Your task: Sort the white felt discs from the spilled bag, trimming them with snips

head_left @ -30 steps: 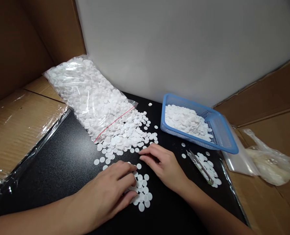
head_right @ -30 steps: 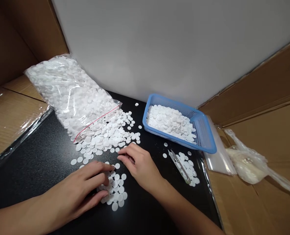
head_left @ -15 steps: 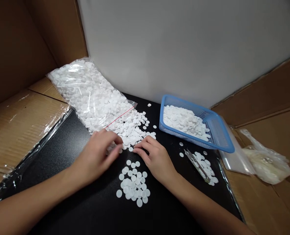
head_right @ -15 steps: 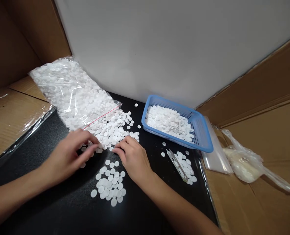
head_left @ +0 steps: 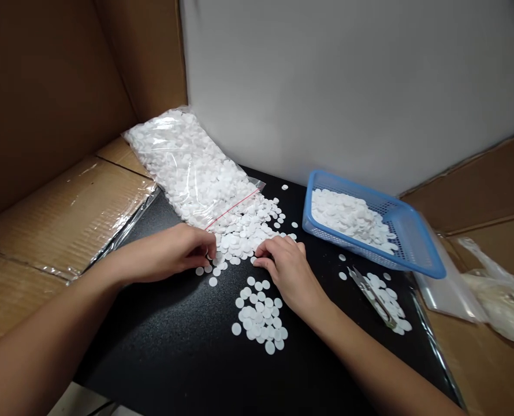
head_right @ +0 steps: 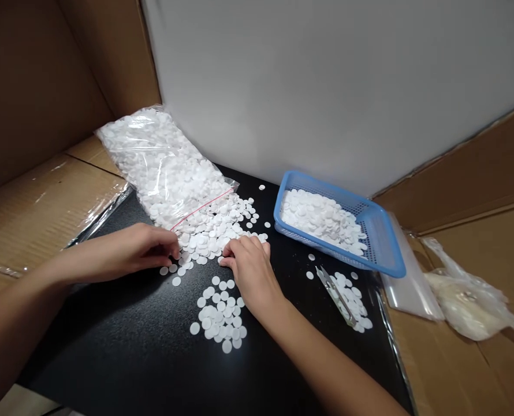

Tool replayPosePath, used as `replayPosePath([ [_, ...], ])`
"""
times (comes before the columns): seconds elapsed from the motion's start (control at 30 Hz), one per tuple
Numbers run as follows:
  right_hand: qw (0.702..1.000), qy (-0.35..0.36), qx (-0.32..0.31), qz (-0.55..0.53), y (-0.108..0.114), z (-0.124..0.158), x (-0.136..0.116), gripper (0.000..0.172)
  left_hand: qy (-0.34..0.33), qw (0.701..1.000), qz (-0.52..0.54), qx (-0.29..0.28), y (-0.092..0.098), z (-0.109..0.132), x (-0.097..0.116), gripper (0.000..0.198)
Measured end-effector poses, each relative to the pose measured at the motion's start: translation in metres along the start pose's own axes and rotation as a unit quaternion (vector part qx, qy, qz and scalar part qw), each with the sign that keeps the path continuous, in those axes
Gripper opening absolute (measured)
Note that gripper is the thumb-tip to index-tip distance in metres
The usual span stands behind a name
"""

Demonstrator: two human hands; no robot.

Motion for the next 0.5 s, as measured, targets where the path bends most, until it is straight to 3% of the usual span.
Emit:
replayPosePath([
  [0.1,1.0,-0.005,-0.002,-0.004,-0.005,0.004,0.0,0.016,-0.005,1.0,-0.017,-0.025,-0.007,0.002,0.0,0.008],
  [0.2,1.0,0.009,0.002,-0.003,-0.008,0.006,0.0,0.019,0.022,0.999,-0.036,-0.015,-0.004,0.004,-0.004,0.009],
  [0.33,0.997,0.057,0.038,0.025,-0.006,0.009,-0.007,0.022,0.074,0.996,-0.053,0.015,0.003,0.008,-0.012,0.01],
  [0.5,0.985,0.122,0.076,0.093,0.003,0.021,-0.019,0.024,0.088,0.994,-0.055,0.023,-0.005,0.004,-0.014,0.008],
])
Point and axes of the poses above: each hand's wrist, its own z-axis away from the middle knuckle, its own y-axis out of the back of the hand, x = y × z, the point moved 7 cm from there along -z, towards the middle knuckle, and after that the axes turned 6 degrees about y, right-handed, at the moved point
